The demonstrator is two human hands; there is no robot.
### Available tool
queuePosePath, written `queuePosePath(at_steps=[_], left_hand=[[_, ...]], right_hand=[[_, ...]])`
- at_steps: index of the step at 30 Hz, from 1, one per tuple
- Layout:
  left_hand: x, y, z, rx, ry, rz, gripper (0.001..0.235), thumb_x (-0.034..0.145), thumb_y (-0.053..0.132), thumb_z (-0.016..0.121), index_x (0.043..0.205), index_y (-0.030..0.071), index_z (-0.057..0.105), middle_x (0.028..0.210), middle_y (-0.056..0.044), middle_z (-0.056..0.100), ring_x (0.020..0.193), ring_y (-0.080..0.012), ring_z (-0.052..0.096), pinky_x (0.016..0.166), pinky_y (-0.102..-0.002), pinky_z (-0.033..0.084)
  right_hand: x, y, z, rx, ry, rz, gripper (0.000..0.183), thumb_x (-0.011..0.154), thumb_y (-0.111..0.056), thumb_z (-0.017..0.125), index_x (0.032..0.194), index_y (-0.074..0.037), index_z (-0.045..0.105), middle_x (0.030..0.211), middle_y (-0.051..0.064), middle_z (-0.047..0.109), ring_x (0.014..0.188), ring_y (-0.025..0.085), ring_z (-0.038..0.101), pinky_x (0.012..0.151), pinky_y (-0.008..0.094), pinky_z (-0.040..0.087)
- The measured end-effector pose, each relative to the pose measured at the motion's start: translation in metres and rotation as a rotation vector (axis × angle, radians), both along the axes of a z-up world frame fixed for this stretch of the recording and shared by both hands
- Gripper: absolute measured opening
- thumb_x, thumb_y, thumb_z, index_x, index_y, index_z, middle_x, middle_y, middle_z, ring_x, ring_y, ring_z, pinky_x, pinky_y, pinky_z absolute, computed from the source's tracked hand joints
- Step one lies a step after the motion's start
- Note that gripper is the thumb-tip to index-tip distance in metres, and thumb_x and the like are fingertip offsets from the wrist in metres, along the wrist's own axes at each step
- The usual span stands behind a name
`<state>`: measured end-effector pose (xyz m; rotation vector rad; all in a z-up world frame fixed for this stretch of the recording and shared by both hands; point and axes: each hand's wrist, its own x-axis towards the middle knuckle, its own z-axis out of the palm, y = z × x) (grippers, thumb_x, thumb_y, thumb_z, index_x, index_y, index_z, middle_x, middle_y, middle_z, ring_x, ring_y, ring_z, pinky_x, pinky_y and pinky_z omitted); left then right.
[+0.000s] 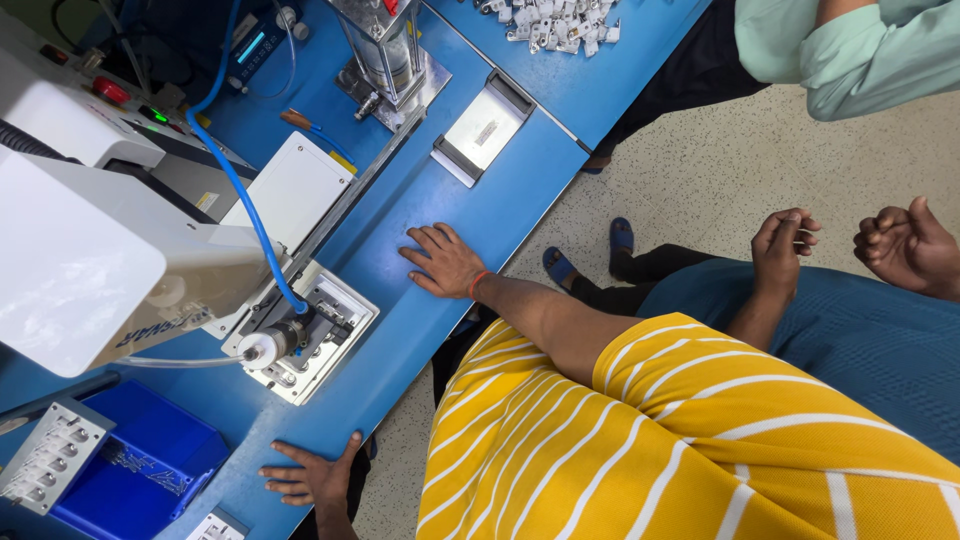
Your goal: The person places small metal pins into slots on a white electrical component, then moves the component to a machine for processing. The person repeats this cycle, retrieving pins from a blue bin and handling the component by hand.
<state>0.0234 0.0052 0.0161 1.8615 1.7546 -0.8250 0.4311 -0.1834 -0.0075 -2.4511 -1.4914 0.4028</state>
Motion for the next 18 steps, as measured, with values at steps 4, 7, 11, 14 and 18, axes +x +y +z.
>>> queuePosePath(at_steps=[4,7,11,14,18], left_hand=[[-0.0008,0.0005,0.0004,0.000,0.004,-0.007,0.163,0.056,0.072,0.083,0.159,0.026,-0.036,0.156,-0.029,-0.045,0.144,-0.0512,-0.042,0.117,-0.074,-0.015],[-0.0006,0.0008,0.0003,0.005,0.002,-0.009,0.164,0.055,0.072,0.083,0.159,0.026,-0.035,0.157,-0.029,-0.045,0.144,-0.0507,-0.042,0.118,-0.074,-0.015],[-0.0022,0.0005,0.0009,0.012,-0.010,-0.022,0.164,0.055,0.072,0.082,0.159,0.026,-0.035,0.157,-0.030,-0.045,0.144,-0.0518,-0.042,0.117,-0.074,-0.015],[-0.0020,-0.0010,-0.0006,0.015,-0.009,-0.020,0.164,0.055,0.073,0.082,0.160,0.026,-0.035,0.157,-0.029,-0.044,0.144,-0.0518,-0.041,0.118,-0.074,-0.015],[-0.0029,0.0011,-0.0008,0.012,0.000,-0.024,0.164,0.055,0.075,0.081,0.159,0.026,-0.036,0.157,-0.030,-0.044,0.144,-0.0518,-0.042,0.117,-0.075,-0.016]], right_hand=[[-0.0004,0.0006,0.0009,0.013,-0.010,0.002,0.054,0.104,-0.048,0.043,0.146,-0.016,0.053,0.151,0.020,0.043,0.142,0.033,0.038,0.122,0.053,0.022],[0.0001,0.0003,0.0009,0.015,-0.007,-0.001,0.054,0.104,-0.048,0.043,0.146,-0.016,0.053,0.151,0.020,0.043,0.142,0.033,0.039,0.123,0.053,0.023],[-0.0007,0.0000,-0.0007,0.012,-0.018,0.002,0.055,0.104,-0.049,0.043,0.146,-0.016,0.053,0.151,0.020,0.043,0.142,0.033,0.038,0.122,0.053,0.022],[0.0003,-0.0007,-0.0024,0.018,-0.016,0.002,0.054,0.104,-0.049,0.043,0.147,-0.016,0.053,0.152,0.020,0.043,0.142,0.033,0.038,0.123,0.053,0.022],[-0.0016,0.0004,-0.0040,0.014,-0.009,0.001,0.055,0.104,-0.049,0.043,0.147,-0.016,0.053,0.151,0.020,0.043,0.142,0.033,0.038,0.122,0.053,0.022]])
